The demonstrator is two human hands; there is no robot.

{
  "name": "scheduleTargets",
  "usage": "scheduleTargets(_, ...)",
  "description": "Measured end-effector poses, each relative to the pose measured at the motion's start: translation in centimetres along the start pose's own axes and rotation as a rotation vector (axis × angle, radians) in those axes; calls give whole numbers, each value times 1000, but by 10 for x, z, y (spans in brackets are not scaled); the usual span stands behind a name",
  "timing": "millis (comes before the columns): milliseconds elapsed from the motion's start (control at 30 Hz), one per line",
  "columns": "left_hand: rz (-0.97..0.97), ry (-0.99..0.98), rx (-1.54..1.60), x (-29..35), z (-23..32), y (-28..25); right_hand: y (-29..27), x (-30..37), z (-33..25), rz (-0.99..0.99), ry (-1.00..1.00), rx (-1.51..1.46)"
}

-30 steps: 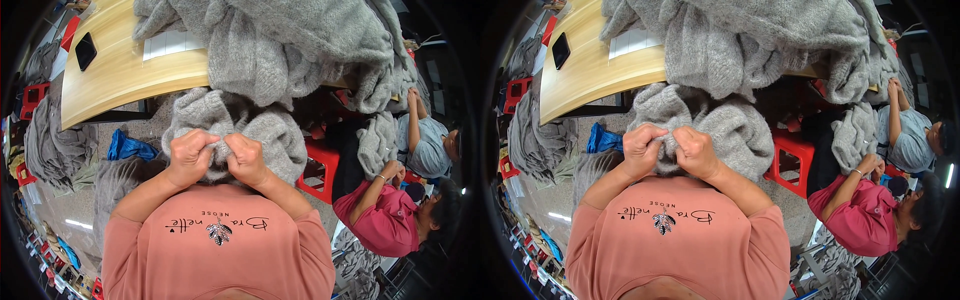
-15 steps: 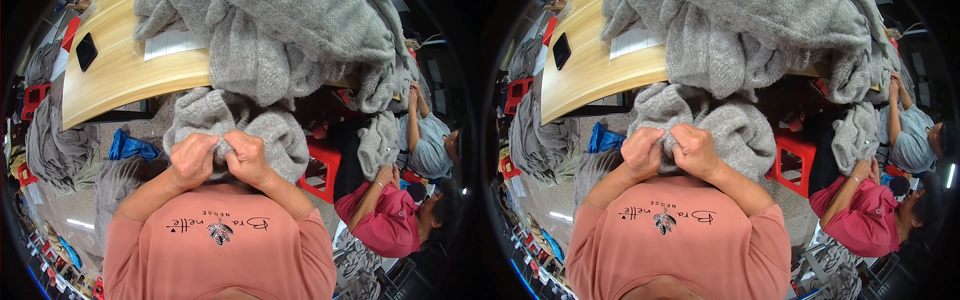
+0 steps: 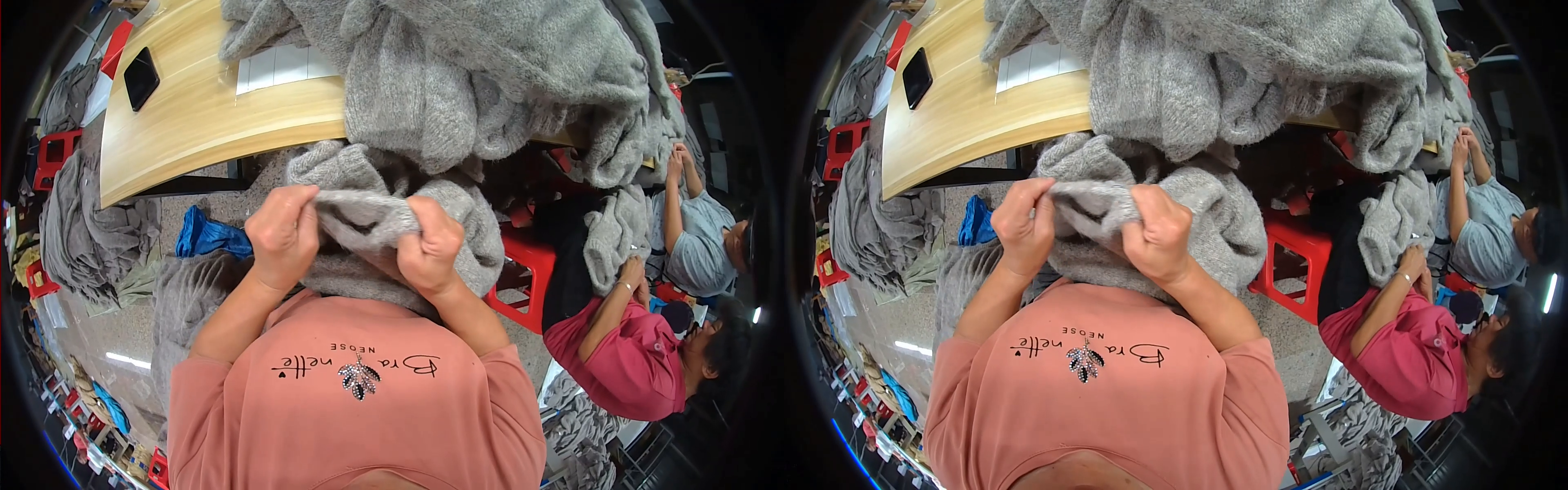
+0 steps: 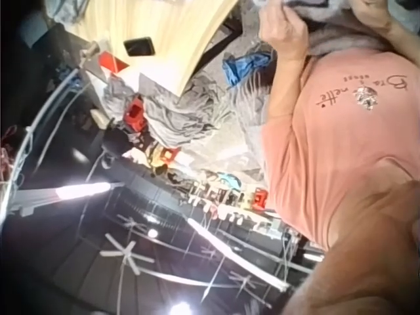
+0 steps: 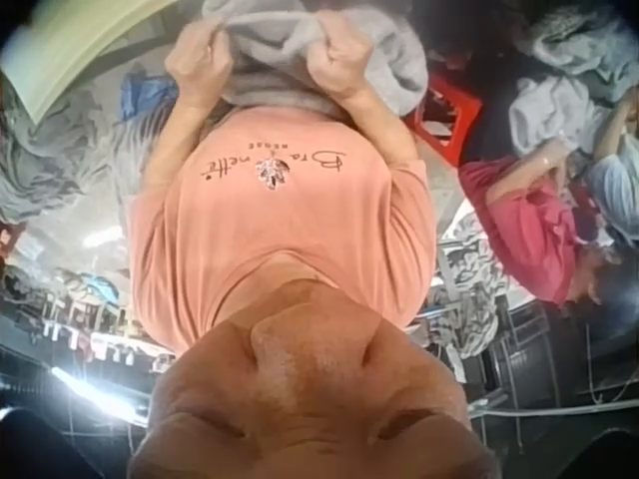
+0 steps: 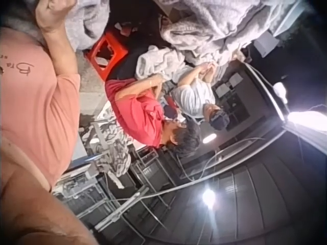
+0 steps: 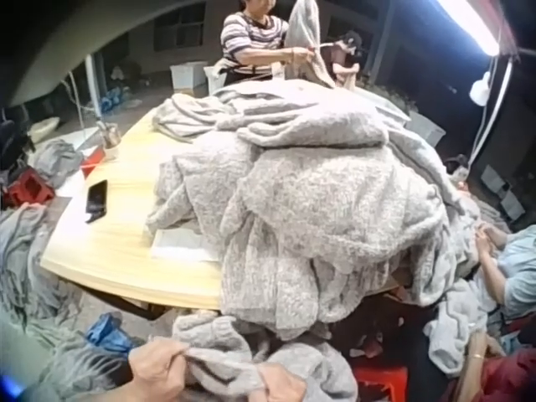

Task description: Inspecting and handling large pieces of grey fabric at a workstation.

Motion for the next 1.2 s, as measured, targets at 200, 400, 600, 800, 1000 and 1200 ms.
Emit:
scheduleTargets(200,-180,-503,460,11,14,9,-16,-7,5,81,119,19)
scheduleTargets(400,-384,-194,66,22,18,58,-25,-13,-12,108,50,25)
scheduleTargets(600,-280,-873,1066,30,6,81,-45,-2,-2,179,60,66)
scheduleTargets(800,-858,-526,856,-66,34,-36,-71,12,20,-38,93,18)
scheduleTargets(1000,-1005,-637,644,-50,16,-26,-36,29,16,-802,9,120)
scheduleTargets(1200,-951,-481,547,-32,19,-15,-11,27,-7,-330,-257,-181)
Point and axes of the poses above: each hand's wrist, its own x-axis away from the middle knuckle, its own y-axis out of the palm, z = x × y, the point moved 3 cm from there along -x, towards the middle knuckle, and after that the axes turned 5 degrees about x, right-handed, at the moved point
